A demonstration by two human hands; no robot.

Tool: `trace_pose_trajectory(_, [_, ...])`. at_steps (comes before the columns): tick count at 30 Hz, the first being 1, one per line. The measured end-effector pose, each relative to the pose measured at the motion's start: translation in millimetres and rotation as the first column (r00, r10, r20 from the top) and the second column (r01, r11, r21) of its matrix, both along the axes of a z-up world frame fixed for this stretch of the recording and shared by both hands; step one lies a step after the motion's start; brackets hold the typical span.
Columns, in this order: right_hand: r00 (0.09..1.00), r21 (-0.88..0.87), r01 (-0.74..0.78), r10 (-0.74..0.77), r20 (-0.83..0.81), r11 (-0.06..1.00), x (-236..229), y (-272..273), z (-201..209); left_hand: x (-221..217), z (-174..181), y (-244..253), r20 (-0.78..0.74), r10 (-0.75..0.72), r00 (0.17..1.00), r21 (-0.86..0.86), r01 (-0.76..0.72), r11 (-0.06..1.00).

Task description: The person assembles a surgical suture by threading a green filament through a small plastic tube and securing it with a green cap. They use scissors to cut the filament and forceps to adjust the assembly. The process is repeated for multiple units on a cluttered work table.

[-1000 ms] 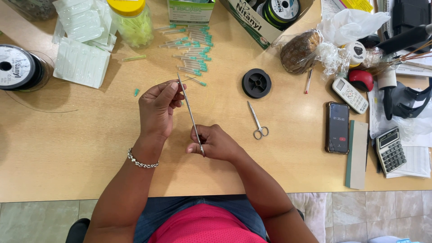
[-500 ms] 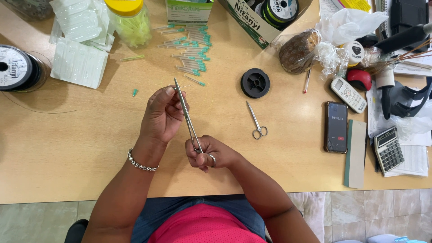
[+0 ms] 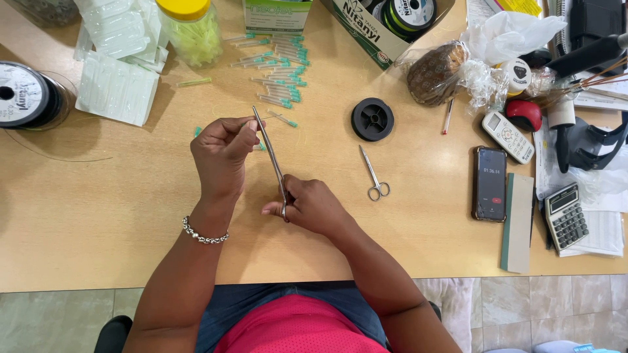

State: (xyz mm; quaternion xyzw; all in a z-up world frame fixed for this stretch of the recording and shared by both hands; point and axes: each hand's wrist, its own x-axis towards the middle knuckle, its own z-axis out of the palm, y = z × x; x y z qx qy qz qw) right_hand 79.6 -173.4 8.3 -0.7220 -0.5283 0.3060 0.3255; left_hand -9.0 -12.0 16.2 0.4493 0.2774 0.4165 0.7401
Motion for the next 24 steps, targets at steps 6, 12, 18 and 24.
trace_pose_trajectory(6, [0.929,0.128,-0.084,0.124,-0.348,0.988,9.8,-7.8,-17.8,4.2,-19.7,5.3,0.173,-0.136,0.975,-0.227,0.174,0.958])
trace_pose_trajectory(12, [0.78,0.178,-0.122,0.205,-0.591,0.976,5.5,-7.6,-25.4,4.6,-29.2,10.3,0.316,-0.195,0.929,-0.332,0.301,0.894])
trace_pose_trajectory(18, [0.882,0.046,-0.087,0.098,-0.46,0.995,8.5,-9.3,0.0,7.3,-26.0,8.3,0.313,-0.239,0.919,-0.341,0.344,0.875])
trace_pose_trajectory(24, [0.991,-0.337,-0.012,-0.032,-0.127,0.941,5.7,-22.3,71.5,3.4,-22.8,20.0,0.331,-0.182,0.926,-0.372,0.305,0.877])
